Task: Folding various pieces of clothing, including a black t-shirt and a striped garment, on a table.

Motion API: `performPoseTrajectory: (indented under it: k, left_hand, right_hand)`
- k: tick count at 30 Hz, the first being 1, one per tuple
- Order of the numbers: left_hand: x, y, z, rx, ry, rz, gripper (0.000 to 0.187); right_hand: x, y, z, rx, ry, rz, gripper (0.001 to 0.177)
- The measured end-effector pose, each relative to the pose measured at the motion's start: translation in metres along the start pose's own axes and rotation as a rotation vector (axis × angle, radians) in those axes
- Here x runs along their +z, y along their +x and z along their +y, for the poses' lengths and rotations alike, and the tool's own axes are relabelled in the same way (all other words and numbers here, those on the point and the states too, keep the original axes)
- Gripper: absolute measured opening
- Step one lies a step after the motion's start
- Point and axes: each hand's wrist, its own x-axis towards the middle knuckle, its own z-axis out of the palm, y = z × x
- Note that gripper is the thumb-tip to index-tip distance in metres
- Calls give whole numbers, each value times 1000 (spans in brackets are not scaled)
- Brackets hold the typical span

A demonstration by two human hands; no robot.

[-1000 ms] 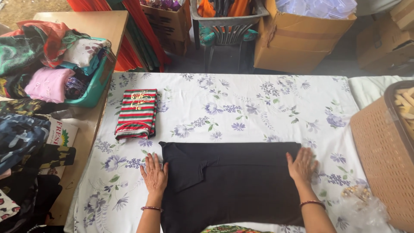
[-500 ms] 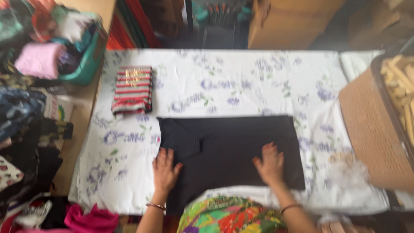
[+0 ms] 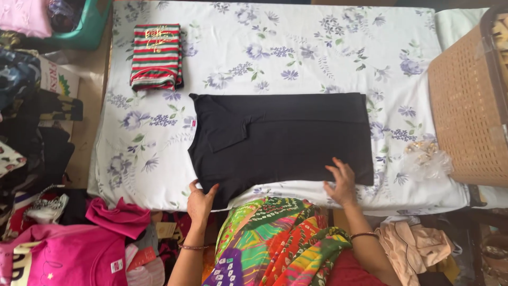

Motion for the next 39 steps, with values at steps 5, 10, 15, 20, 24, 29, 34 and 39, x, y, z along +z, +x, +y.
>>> performPoseTrajectory:
  k: [5,10,15,20,24,29,34,39]
  left_hand:
    - [25,20,-31,-56,-96,-320,85]
    - [76,102,-73,-31,-781,-611,81]
    - [8,143,44,-101,-1217,-712,53]
    - [1,181,111,-205,-1298,-653,40]
    - [44,228,109,-303,-1282,-602,38]
    - [40,211,131,-400,-1452,-542,57]
    - [70,192,137,267,-812,-49,68]
    - [68,159,143,690,186,176,73]
  right_hand:
    - [-15,-9,46,204,-60,21,39]
    - [-28,6,108,356,155,155,32]
    - [-62,69,119,541,265,58,27]
    - [-40,124,157,448,371,170,24]
    - [-23,153,158,662,350,85,27]
    - [-4,163,120,718,21,156,41]
    - [46,173,36,62,-200,246,59]
    - [68,174,7,-65,-253,4,75]
